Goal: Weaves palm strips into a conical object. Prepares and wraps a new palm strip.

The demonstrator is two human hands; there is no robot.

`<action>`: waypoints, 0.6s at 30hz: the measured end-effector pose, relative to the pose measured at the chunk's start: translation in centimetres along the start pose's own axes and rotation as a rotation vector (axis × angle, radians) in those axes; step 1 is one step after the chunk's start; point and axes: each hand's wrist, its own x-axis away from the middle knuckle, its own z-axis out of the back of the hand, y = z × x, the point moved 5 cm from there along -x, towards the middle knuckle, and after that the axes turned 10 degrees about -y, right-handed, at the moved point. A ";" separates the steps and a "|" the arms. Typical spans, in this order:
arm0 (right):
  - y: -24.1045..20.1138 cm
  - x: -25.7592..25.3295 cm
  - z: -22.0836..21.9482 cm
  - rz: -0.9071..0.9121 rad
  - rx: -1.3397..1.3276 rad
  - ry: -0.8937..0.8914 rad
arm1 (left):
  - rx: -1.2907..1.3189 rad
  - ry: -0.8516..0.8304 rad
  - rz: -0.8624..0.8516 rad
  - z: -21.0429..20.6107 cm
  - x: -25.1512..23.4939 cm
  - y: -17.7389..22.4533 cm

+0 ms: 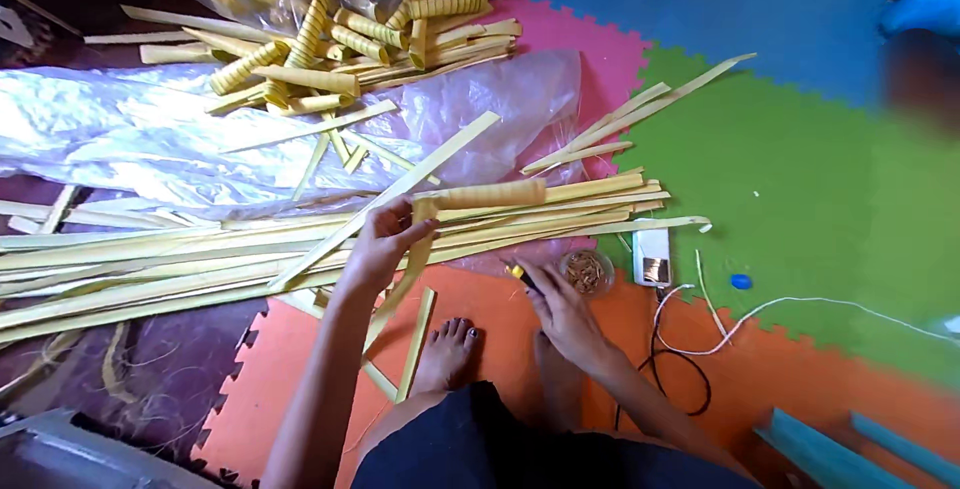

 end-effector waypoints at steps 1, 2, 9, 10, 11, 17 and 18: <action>-0.6 -0.3 1.5 0.032 -0.018 0.063 | 0.005 -0.048 0.007 -1.4 -0.4 0.2; -1.0 -0.5 2.6 0.057 -0.050 0.113 | 0.028 -0.094 0.013 -2.6 -0.9 0.4; -2.3 -0.8 4.7 0.141 -0.087 0.197 | 0.309 -0.181 0.111 -5.8 -1.9 1.0; -2.5 -0.9 4.6 0.151 -0.070 0.193 | 0.315 -0.191 0.113 -6.0 -1.8 1.0; -2.6 -1.1 4.4 0.156 -0.054 0.187 | 0.319 -0.215 0.115 -6.5 -1.7 1.0; -2.5 -1.7 4.2 0.160 -0.081 0.202 | 0.235 -0.481 0.022 -8.6 -1.7 1.7; -2.1 -1.5 4.2 0.158 -0.097 0.207 | 0.073 -0.407 -0.038 -7.3 -2.2 3.3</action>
